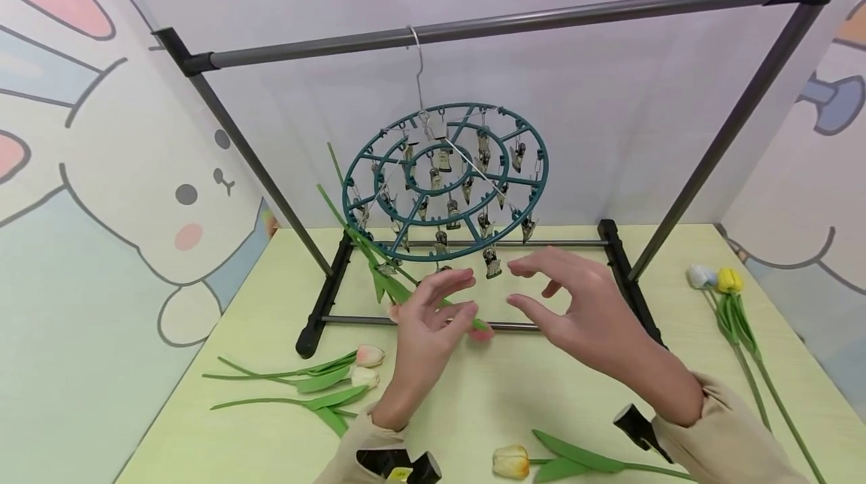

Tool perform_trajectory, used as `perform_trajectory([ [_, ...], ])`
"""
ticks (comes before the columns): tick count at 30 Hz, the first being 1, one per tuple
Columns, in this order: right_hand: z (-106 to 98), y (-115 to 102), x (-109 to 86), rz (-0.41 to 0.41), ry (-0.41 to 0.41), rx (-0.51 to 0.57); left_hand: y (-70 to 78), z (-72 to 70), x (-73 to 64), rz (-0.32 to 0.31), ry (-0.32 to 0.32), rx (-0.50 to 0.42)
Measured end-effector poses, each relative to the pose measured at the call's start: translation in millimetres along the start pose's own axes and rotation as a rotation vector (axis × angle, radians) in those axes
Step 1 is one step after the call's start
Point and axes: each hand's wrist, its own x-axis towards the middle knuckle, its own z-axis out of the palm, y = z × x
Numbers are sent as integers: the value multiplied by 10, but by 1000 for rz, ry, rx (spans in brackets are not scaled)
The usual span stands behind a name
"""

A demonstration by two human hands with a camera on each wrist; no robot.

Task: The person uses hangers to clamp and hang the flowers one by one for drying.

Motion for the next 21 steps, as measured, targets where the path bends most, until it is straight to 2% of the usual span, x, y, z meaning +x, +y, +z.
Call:
perform_trajectory([
  [5, -75, -7, -55, 16, -31, -62, -22, 72, 16, 25, 3, 65],
  [11, -145, 22, -131, -9, -45, -70, -51, 132, 39, -67, 39, 123],
  [13, -164, 36, -159, -20, -44, -68, -64, 144, 54, -71, 47, 132],
  [21, -234, 66, -258, -6, -62, -104, -126, 187, 146, 37, 82, 124],
])
